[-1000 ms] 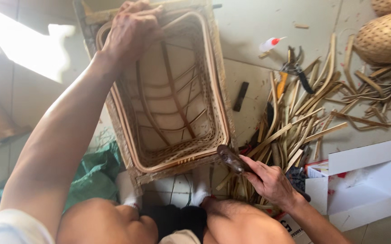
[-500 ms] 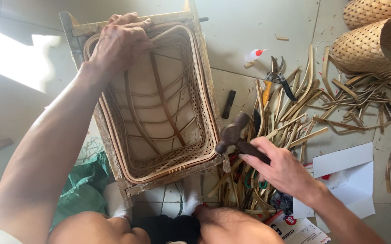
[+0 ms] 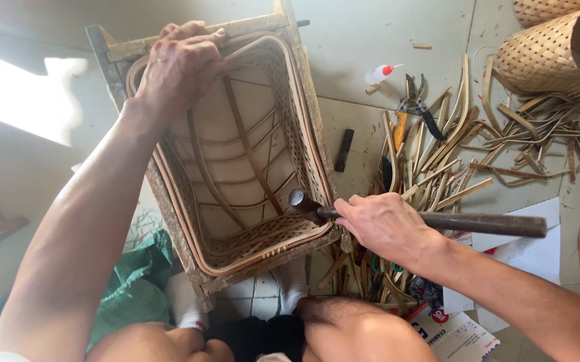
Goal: The person inserts thin wooden strips into a rectangular basket frame, tapping them into place with a hammer and applying glue to secure the joints. The person works on the basket structure, adding and adjusting strips throughout the clip.
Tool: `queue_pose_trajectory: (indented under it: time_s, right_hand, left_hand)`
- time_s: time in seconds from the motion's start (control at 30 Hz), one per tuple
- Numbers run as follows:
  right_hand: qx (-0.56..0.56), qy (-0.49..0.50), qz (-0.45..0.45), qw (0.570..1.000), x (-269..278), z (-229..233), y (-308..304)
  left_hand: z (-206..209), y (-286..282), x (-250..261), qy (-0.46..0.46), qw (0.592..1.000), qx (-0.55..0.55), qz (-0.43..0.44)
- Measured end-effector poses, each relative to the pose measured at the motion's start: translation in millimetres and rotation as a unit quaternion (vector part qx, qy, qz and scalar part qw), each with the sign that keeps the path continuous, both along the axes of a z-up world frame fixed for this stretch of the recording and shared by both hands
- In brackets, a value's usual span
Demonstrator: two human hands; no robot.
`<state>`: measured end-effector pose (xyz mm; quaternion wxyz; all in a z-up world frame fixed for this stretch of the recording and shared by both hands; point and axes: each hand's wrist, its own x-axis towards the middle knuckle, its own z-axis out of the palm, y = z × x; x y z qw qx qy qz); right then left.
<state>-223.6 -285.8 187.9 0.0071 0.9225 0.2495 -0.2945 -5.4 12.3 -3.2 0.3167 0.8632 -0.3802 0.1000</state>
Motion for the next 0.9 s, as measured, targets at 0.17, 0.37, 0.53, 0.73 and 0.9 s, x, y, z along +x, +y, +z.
queue_pose_trajectory:
  time_s: [0.17,0.37,0.53,0.73,0.9]
  right_hand:
    - [-0.01,0.025,-0.032,0.999,-5.5,-0.5,-5.0]
    - [0.149,0.03,-0.115,0.982,-14.5,-3.3,9.6]
    - [0.25,0.225,-0.312,0.889,-23.0,-31.8,52.7]
    - [0.364,0.173,-0.212,0.89,-42.9,-72.2,85.9]
    - [0.251,0.237,-0.255,0.903,-57.6,-82.6,80.5]
  left_hand:
    - [6.7,3.9,-6.6,0.064,0.998,-0.015,0.006]
    - [6.1,0.9,-4.6,0.008,1.0,0.001,0.017]
    - [-5.5,-1.3,5.4,0.013,0.998,-0.055,0.01]
    - [-8.1,2.0,-0.6,-0.005,0.999,-0.038,0.003]
    - [-9.5,-2.6,-3.0,0.037,0.998,-0.034,0.028]
